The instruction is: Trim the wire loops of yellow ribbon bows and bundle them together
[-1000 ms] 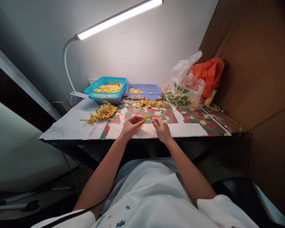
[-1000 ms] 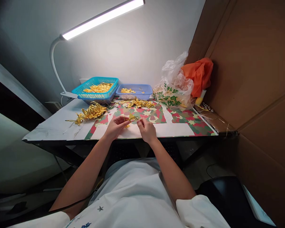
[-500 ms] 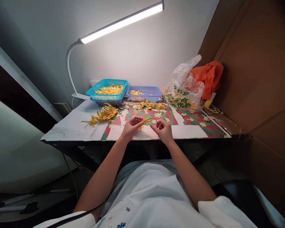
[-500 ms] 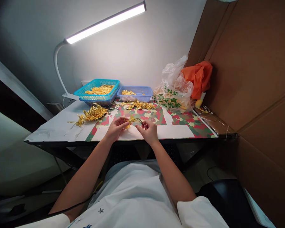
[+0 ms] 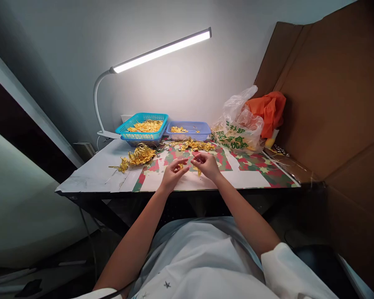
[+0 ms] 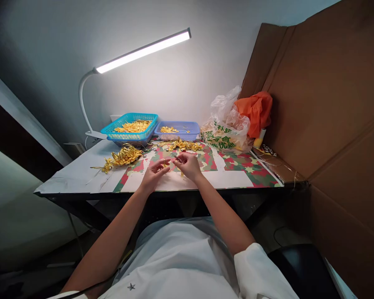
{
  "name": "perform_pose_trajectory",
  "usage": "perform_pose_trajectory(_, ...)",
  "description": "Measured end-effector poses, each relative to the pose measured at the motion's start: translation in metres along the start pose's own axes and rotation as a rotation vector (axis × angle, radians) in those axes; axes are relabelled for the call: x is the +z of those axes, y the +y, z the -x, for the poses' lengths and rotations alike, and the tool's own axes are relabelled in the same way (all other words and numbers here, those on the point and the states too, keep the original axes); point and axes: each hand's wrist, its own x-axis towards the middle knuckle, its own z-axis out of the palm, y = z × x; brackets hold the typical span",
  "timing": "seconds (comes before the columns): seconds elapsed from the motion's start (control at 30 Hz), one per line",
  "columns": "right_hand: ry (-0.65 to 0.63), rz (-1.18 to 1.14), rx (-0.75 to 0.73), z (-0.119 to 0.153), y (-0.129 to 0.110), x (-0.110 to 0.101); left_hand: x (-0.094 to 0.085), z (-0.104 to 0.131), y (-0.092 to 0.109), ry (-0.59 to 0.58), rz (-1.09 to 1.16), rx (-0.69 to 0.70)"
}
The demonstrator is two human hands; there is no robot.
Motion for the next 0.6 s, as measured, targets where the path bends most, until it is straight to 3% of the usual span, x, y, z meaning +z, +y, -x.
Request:
perform_pose_trajectory(0.17, -0.141, -0.022, 0.021, -0.012, 0.002, 0.016, 0.002, 0.000, 0.000, -0.021, 0.017, -0.015)
perform_pose_trajectory(0.4, -0.277, -0.065, 0.092, -0.026, 0.002, 0.010, 0.002, -0.003, -0.007, 0.043, 0.010, -0.048)
perform_pose_trajectory(0.5, -0.290, -0.042, 0.151, -0.038, 0.006, 0.012, 0.001, -0.005, -0.011, 0.105, 0.017, -0.067)
perform_pose_trajectory(0.6, -0.216, 0.019, 0.226, -0.059, 0.016, 0.016, -0.001, -0.007, -0.017, 0.160, -0.001, -0.105)
